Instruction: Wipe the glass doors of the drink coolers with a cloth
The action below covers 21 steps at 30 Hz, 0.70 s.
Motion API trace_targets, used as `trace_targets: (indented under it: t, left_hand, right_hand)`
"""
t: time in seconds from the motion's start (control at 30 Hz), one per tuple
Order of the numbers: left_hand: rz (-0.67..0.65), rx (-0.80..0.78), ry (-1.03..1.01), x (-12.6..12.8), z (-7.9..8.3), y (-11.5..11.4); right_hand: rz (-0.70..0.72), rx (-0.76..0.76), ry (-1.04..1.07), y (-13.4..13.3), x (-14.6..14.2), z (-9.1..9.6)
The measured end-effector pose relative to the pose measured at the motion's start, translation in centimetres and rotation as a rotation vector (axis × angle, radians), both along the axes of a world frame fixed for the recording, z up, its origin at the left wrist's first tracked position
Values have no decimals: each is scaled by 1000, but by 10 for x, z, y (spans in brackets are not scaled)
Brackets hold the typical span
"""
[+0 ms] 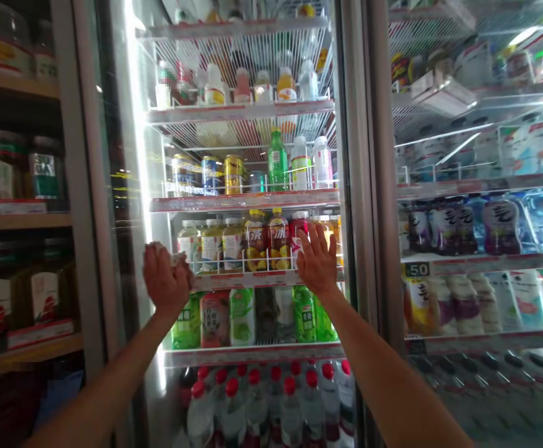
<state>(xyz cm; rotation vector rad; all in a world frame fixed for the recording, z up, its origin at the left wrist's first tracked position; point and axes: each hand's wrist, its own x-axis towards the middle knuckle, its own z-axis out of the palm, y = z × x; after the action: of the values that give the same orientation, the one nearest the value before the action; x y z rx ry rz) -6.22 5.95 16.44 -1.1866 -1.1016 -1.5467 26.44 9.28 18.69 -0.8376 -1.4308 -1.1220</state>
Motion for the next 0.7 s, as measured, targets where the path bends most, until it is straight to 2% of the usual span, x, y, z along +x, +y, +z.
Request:
trace_targets:
  t: [0.13, 0.2, 0.23, 0.3, 0.43, 0.5, 0.57, 0.63, 0.7]
  left_hand:
    - [-75, -31, 311, 67, -2, 5]
    - [-75, -29, 427, 86, -3, 5]
    - [-68, -31, 454, 86, -3, 5]
    - [-47, -45, 428, 65, -4, 2]
    - [3, -60, 160, 12, -1, -3]
    - [6, -46, 111, 15, 0, -2]
    - [-16, -31, 189, 43, 0, 0]
    - [-53, -17, 343, 81, -3, 4]
    - [-80, -27, 481, 108, -7, 6]
  right_hand:
    - [2, 10, -10, 0, 2, 0]
    - [4, 4, -24, 0, 4, 0]
    - [6, 0, -28, 0, 4, 0]
    - [15, -4, -28, 1, 4, 0]
    - [18, 1, -12, 1, 2, -1]
    - [6, -4, -6, 0, 1, 0]
    - [1, -8, -10, 0, 1, 0]
    - [1, -7, -16, -1, 2, 0]
    - [4, -8, -22, 0, 3, 0]
